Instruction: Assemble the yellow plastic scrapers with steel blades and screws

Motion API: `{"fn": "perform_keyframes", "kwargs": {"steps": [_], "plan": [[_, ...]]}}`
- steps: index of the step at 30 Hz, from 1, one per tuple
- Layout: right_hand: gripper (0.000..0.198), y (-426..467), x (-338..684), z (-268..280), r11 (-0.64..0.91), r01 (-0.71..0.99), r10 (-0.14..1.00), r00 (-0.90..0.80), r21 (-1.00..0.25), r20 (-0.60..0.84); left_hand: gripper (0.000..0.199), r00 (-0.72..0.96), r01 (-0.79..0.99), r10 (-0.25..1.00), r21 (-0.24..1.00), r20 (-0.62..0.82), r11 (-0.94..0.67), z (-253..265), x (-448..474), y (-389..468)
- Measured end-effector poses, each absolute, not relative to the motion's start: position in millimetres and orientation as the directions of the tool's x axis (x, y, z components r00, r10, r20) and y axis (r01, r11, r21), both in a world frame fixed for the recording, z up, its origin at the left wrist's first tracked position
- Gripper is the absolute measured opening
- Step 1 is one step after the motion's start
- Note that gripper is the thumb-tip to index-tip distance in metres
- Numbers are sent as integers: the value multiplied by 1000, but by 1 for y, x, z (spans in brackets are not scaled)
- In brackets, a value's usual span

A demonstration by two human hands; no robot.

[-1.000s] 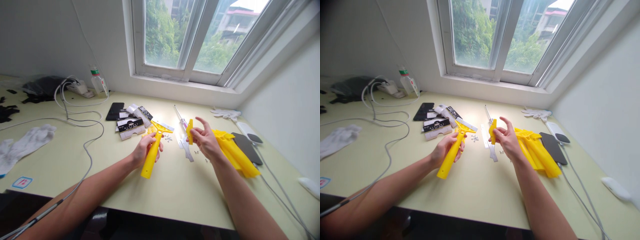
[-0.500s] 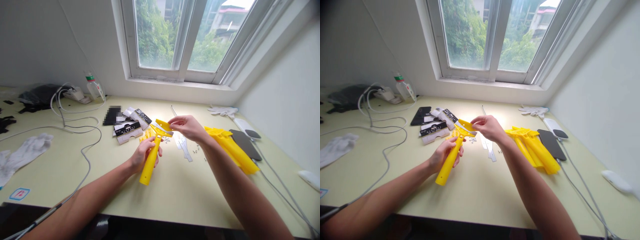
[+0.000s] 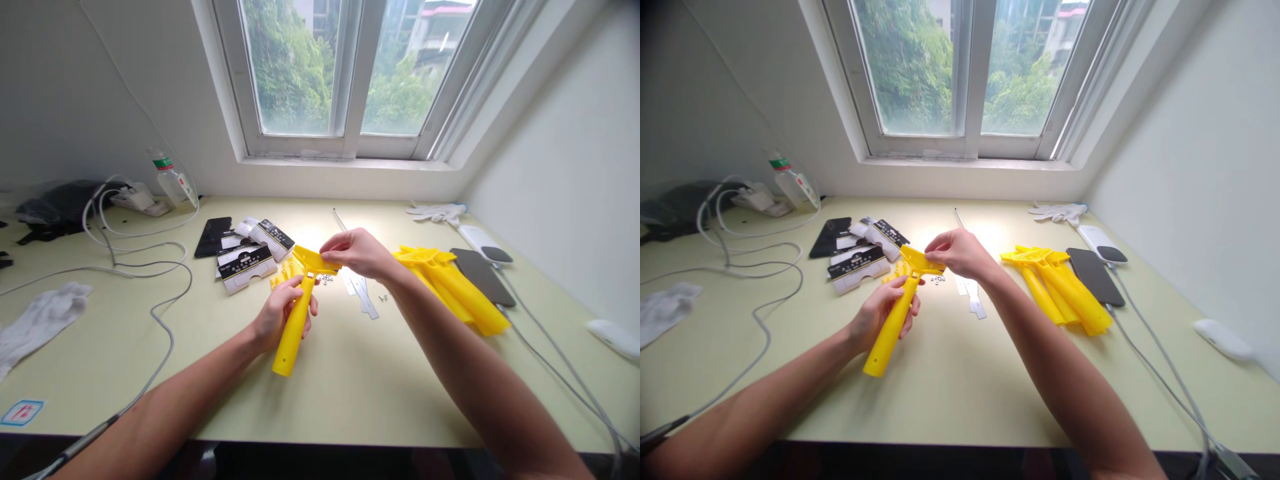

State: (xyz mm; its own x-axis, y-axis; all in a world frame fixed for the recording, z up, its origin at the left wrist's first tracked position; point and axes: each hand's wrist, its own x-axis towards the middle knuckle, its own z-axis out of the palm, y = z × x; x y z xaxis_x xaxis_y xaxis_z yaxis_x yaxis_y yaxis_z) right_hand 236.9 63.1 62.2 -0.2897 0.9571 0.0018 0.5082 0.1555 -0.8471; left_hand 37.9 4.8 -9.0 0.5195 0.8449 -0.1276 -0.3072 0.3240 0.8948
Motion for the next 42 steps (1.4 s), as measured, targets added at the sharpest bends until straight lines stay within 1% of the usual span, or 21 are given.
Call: {"fn": "perform_keyframes", "kwargs": {"steps": [8, 13, 21, 28, 30, 33, 35, 36, 39, 42], "plan": [[16, 63, 235, 58, 184, 553, 957, -289, -813, 20, 30, 531, -325, 841, 890, -107, 319, -8, 38, 2], [15, 61, 233, 61, 228, 600, 955, -290, -766, 57, 30, 531, -330, 841, 889, -104, 318, -8, 37, 2], [15, 57, 230, 64, 255, 657, 957, -275, -709, 90, 28, 514, -346, 851, 884, -103, 316, -10, 38, 2], [16, 57, 230, 65, 300, 724, 952, -266, -621, 150, 26, 507, -360, 857, 881, -92, 308, -12, 38, 2], [22, 58, 231, 64, 281, 711, 958, -246, -645, 146, 24, 507, -363, 857, 881, -87, 304, -12, 37, 2], [37, 61, 233, 63, 181, 627, 961, -277, -757, 0, 24, 516, -367, 854, 882, -71, 295, -13, 36, 1], [40, 62, 235, 60, 136, 579, 939, -333, -804, -81, 25, 523, -366, 850, 883, -65, 293, -14, 36, 1], [38, 63, 236, 59, 137, 568, 931, -354, -812, -90, 26, 524, -365, 849, 883, -65, 294, -15, 36, 1], [31, 65, 236, 56, 180, 563, 926, -375, -807, -54, 26, 522, -363, 851, 885, -68, 293, -16, 35, 1], [32, 64, 236, 56, 208, 554, 921, -387, -806, -28, 26, 527, -367, 848, 883, -63, 294, -16, 36, 2]]}}
